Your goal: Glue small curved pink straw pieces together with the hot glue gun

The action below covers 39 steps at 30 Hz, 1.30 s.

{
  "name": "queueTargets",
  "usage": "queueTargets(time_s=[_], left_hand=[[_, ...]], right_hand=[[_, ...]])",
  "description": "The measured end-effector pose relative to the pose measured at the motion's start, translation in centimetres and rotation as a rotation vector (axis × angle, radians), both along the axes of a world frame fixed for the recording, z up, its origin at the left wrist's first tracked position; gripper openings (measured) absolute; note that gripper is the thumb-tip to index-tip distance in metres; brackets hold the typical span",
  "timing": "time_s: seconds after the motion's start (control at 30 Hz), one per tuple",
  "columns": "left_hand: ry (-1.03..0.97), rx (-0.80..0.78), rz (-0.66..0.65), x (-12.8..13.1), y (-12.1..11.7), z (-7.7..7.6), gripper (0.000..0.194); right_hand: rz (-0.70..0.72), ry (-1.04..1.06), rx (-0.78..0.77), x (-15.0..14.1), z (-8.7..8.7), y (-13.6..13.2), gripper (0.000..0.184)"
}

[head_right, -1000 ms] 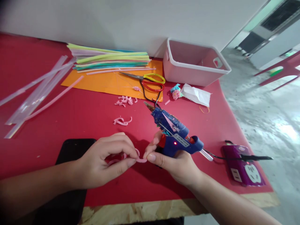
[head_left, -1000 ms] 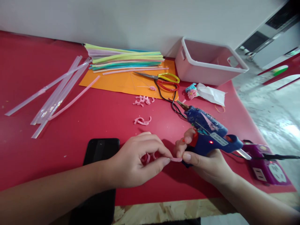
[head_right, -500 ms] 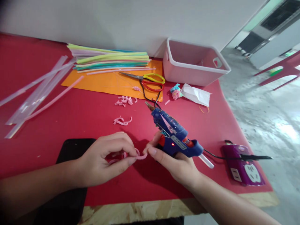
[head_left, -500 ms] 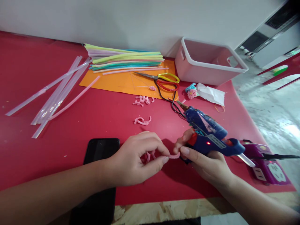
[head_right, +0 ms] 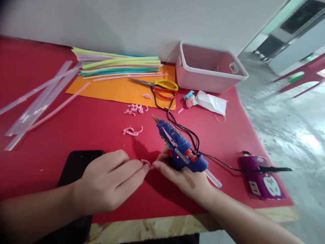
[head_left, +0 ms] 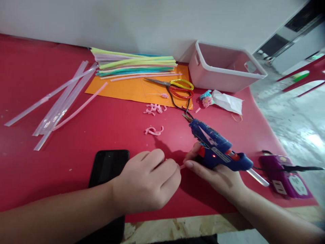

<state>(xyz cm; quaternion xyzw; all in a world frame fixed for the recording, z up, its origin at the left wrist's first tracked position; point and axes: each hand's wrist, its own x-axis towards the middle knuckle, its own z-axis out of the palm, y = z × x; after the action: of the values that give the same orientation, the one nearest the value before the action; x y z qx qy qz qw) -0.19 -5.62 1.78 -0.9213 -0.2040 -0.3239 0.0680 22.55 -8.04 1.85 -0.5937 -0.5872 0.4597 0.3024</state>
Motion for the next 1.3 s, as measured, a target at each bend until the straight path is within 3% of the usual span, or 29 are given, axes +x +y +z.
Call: queueTargets(time_s=[0.23, 0.33, 0.57, 0.67, 0.97, 1.3], left_hand=[[0.039, -0.138, -0.016, 0.2, 0.6, -0.9, 0.014], [-0.032, -0.185, -0.022, 0.2, 0.9, -0.8, 0.015], [-0.041, -0.036, 0.023, 0.1, 0.4, 0.0, 0.008], [-0.013, -0.014, 0.037, 0.2, 0.4, 0.0, 0.010], [-0.001, -0.004, 0.075, 0.4, 0.1, -0.2, 0.008], [-0.028, -0.004, 0.038, 0.5, -0.1, -0.2, 0.006]], right_hand=[[-0.085, -0.053, 0.060, -0.1, -0.1, 0.0, 0.020], [-0.102, -0.115, 0.107, 0.1, 0.0, 0.1, 0.020], [-0.014, -0.064, 0.051, 0.0, 0.1, 0.1, 0.031], [-0.055, -0.045, 0.051, -0.2, 0.2, 0.0, 0.036], [-0.086, 0.084, 0.005, -0.5, -0.1, -0.4, 0.018], [-0.112, 0.113, 0.012, -0.8, -0.3, -0.4, 0.020]])
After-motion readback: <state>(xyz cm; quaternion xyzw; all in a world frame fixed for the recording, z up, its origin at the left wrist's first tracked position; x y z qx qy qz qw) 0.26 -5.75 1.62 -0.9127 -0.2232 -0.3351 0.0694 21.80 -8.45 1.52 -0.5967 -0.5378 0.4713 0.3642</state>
